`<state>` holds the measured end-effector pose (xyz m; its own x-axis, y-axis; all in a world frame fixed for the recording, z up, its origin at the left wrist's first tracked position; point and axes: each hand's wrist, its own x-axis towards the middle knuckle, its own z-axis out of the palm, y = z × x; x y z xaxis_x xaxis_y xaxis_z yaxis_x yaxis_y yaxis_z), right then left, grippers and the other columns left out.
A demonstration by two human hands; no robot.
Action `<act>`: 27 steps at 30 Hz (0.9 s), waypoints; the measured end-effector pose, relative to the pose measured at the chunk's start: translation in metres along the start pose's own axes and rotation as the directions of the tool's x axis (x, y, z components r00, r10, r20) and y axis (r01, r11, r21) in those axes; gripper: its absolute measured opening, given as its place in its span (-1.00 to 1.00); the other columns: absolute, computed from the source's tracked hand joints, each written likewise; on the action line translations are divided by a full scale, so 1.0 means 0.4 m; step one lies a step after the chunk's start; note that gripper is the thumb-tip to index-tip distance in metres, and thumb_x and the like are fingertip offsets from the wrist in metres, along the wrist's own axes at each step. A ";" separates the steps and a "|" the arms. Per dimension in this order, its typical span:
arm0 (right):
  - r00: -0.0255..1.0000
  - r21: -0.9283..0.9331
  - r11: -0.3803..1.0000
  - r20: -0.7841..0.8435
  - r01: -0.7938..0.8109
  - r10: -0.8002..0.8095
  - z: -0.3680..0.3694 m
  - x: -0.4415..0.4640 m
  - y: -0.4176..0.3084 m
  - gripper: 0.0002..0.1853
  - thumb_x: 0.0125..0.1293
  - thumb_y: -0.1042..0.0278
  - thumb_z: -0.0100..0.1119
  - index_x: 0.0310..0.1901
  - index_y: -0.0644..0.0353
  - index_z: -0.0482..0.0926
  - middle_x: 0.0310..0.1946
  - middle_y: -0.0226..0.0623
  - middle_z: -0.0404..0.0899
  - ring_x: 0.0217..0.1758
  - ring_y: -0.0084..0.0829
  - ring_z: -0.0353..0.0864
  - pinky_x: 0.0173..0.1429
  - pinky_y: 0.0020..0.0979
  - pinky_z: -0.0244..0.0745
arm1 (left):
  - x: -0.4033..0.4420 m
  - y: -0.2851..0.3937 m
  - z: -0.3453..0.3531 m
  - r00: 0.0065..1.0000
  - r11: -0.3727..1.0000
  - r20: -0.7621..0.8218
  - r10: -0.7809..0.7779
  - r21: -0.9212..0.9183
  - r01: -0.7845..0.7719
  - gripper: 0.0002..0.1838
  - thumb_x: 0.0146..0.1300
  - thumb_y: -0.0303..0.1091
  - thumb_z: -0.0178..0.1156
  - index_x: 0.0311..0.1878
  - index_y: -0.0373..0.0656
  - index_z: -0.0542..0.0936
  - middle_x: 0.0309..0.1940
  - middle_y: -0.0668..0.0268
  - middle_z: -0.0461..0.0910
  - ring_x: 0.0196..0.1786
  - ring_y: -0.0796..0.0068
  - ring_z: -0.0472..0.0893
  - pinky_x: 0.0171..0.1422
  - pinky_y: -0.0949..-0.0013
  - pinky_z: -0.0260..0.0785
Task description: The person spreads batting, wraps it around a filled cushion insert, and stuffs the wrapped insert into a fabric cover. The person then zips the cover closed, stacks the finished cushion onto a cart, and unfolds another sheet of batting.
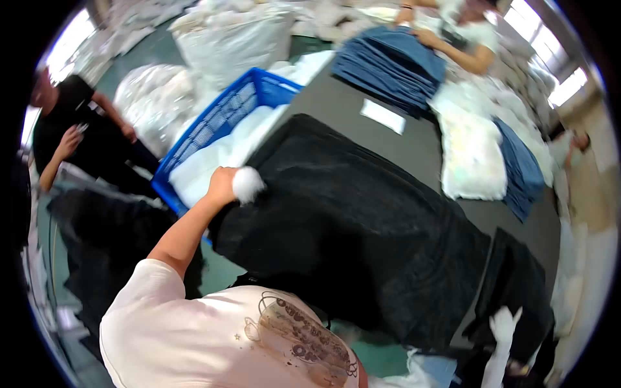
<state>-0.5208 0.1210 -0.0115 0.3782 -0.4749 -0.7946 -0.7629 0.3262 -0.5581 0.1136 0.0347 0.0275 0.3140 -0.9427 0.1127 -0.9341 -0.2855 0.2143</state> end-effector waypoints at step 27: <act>0.749 0.853 0.282 -0.520 0.439 0.411 -0.200 -0.328 -0.132 -0.65 0.27 0.20 0.38 -0.06 0.30 0.64 -0.30 -0.16 0.70 -0.29 -0.31 0.71 -0.13 -0.33 0.65 | -0.074 0.441 -0.071 0.749 0.506 -0.180 0.638 -0.635 -0.583 -0.87 0.12 -0.48 0.32 -0.23 -0.21 0.65 -0.29 0.14 0.65 -0.19 0.05 0.64 -0.07 0.13 0.51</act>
<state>-0.5718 0.1007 0.1414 -0.3029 -0.6470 -0.6997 0.3985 0.5809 -0.7097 -0.0557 0.0172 0.0896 -0.3299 -0.8572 0.3955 -0.5480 0.5150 0.6591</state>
